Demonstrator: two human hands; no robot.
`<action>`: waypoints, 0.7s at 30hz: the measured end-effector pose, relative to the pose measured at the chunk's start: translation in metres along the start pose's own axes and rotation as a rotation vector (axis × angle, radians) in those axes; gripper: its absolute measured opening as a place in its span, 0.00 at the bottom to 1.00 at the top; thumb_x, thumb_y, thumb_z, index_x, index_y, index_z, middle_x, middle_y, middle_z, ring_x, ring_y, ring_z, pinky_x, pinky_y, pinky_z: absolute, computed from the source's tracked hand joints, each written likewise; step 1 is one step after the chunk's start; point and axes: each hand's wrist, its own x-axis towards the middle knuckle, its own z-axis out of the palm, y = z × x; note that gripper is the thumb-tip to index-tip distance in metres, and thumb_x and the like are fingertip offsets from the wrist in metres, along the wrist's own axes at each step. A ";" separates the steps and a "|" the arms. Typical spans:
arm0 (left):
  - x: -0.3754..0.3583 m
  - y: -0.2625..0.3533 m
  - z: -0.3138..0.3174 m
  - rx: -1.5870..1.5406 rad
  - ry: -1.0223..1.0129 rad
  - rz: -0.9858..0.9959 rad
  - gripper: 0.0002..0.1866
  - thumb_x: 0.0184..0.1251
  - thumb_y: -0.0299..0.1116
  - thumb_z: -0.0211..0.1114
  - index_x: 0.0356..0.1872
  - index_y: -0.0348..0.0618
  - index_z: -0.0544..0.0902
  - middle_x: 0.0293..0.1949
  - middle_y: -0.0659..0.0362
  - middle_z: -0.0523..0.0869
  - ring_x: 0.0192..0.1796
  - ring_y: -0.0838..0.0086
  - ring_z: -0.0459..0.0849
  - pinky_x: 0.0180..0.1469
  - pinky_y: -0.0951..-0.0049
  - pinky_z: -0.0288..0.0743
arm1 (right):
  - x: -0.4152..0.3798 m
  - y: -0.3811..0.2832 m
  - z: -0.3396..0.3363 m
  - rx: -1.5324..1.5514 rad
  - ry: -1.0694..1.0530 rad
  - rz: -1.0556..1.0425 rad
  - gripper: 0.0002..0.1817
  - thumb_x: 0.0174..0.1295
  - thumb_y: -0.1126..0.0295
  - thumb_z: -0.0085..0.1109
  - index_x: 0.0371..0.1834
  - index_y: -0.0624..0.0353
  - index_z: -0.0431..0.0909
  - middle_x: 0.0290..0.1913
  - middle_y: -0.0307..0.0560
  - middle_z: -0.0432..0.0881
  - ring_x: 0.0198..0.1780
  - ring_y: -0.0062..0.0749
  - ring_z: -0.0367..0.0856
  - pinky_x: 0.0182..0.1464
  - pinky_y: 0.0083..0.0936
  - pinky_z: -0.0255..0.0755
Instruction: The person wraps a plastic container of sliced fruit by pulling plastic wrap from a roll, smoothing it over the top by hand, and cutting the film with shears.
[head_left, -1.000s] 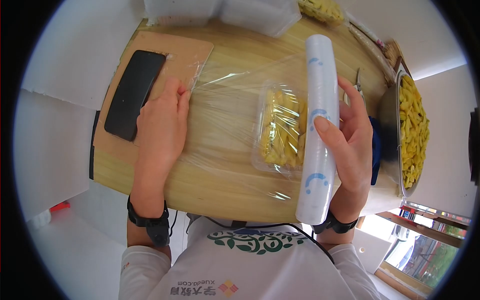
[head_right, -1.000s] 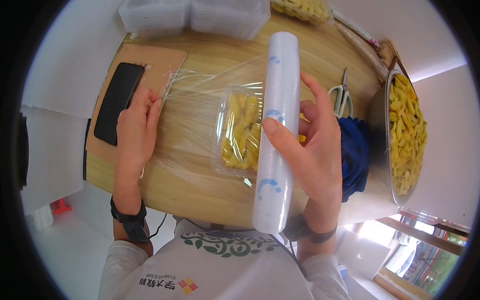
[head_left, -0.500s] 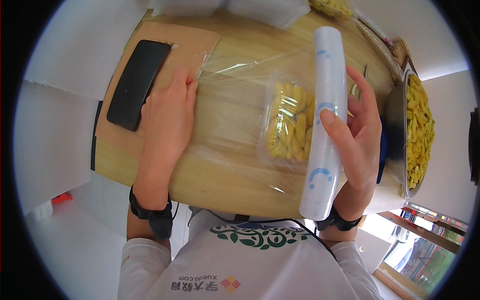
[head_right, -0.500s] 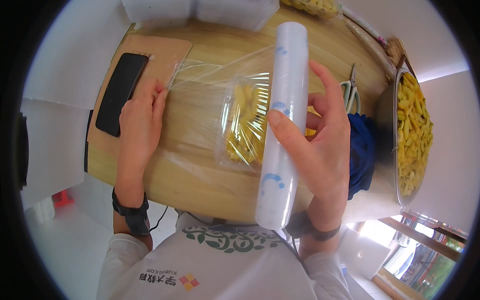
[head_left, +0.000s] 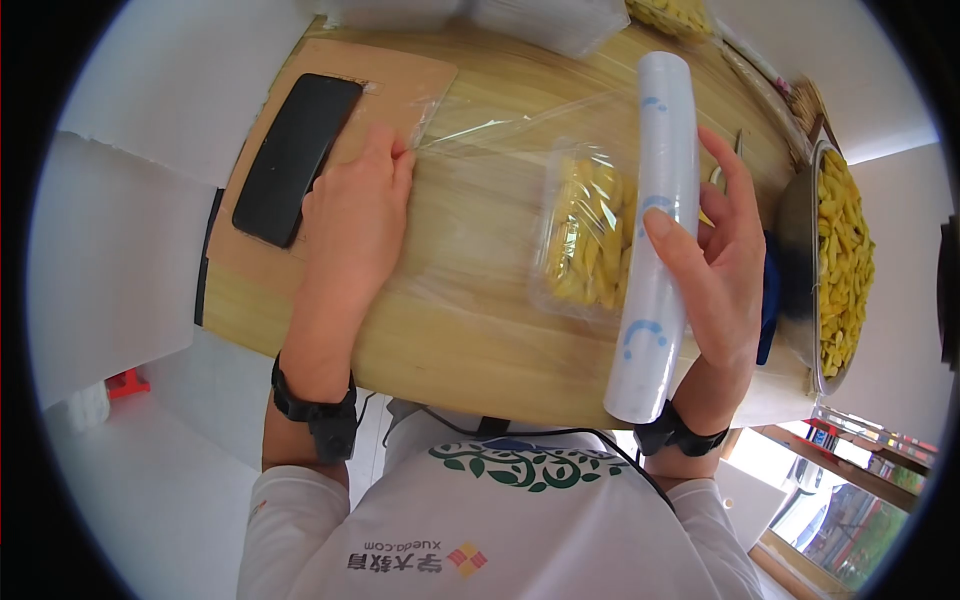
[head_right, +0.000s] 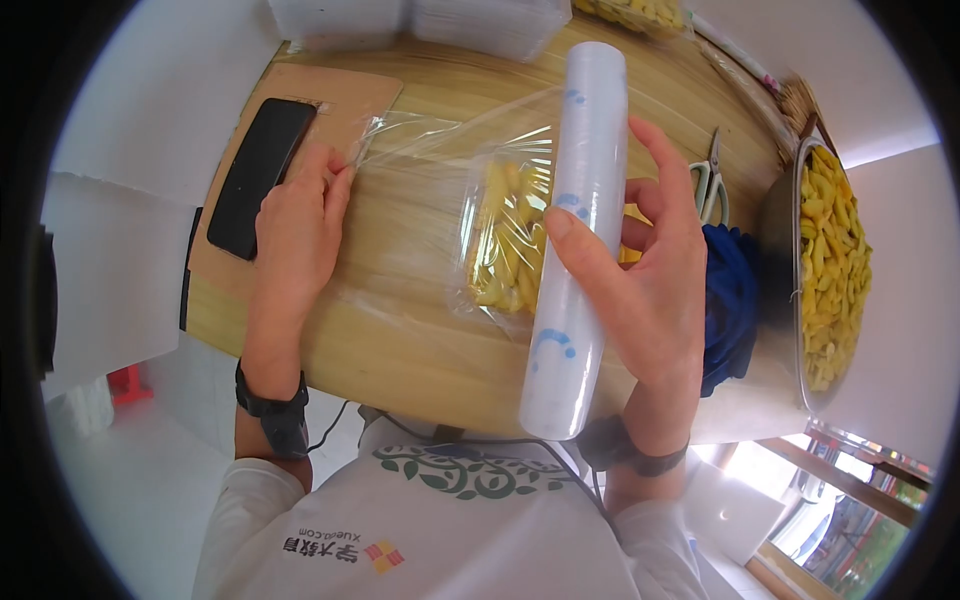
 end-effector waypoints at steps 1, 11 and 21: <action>0.000 0.000 0.000 0.002 0.003 0.001 0.07 0.78 0.35 0.61 0.44 0.43 0.77 0.27 0.48 0.83 0.34 0.47 0.83 0.37 0.55 0.74 | 0.000 0.000 0.000 -0.028 0.005 -0.002 0.44 0.60 0.68 0.73 0.79 0.59 0.60 0.47 0.53 0.82 0.44 0.32 0.88 0.38 0.26 0.83; 0.000 0.001 0.002 0.067 0.012 0.033 0.10 0.77 0.39 0.62 0.42 0.44 0.77 0.27 0.48 0.85 0.35 0.46 0.85 0.38 0.51 0.76 | 0.000 0.003 0.000 -0.006 -0.005 -0.012 0.44 0.59 0.69 0.74 0.78 0.60 0.60 0.46 0.54 0.82 0.44 0.32 0.89 0.39 0.28 0.84; -0.001 0.000 0.005 0.144 0.042 0.074 0.13 0.75 0.41 0.65 0.40 0.43 0.75 0.25 0.48 0.86 0.33 0.46 0.87 0.34 0.48 0.77 | -0.001 0.002 0.000 -0.024 -0.020 -0.042 0.43 0.60 0.69 0.74 0.78 0.61 0.61 0.44 0.53 0.82 0.42 0.32 0.89 0.38 0.27 0.83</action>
